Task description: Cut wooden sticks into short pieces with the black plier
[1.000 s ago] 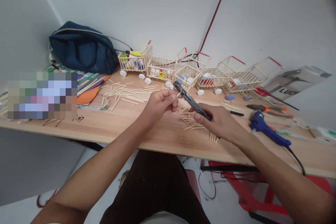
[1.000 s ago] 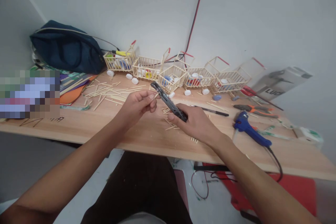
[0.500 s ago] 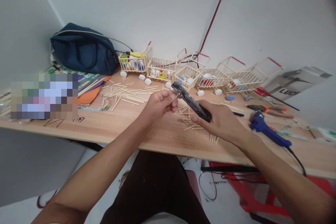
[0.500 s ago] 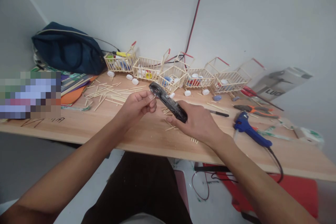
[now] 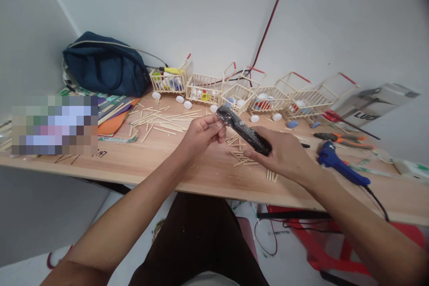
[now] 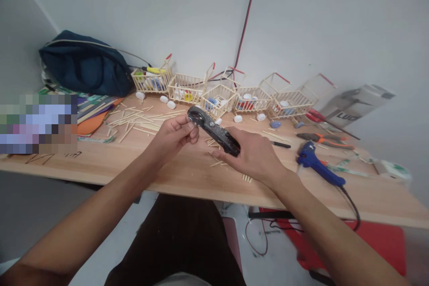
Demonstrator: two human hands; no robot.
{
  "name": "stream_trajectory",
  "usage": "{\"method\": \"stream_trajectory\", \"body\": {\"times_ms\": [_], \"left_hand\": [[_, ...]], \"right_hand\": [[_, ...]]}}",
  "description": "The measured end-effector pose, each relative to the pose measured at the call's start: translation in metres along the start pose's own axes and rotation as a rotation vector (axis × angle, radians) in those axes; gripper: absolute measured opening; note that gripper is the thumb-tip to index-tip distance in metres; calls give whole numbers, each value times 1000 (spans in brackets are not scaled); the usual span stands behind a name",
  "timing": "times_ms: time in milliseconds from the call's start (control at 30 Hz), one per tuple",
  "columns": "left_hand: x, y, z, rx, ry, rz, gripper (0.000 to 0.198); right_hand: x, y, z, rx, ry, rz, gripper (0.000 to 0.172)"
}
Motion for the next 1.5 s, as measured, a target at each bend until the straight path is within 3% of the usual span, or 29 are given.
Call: {"method": "stream_trajectory", "body": {"times_ms": [567,1100,1500], "left_hand": [[1,-1,0,-16,19,-15,27],[-1,3,1,77,18,-195,25],[0,5,1,84,29,-272,24]], "right_hand": [[7,-6,5,31,-39,-113,50],[6,-4,3,-21,-240,-300,50],[7,-5,5,-3,-165,-257,52]]}}
Point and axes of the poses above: each hand's wrist, its own z-axis away from the middle knuckle, its own x-axis out of the palm, y = z × x, the point moved 3 cm from there along -z, towards the middle knuckle, and after that the axes turned 15 degrees about x, right-handed, at the moved point
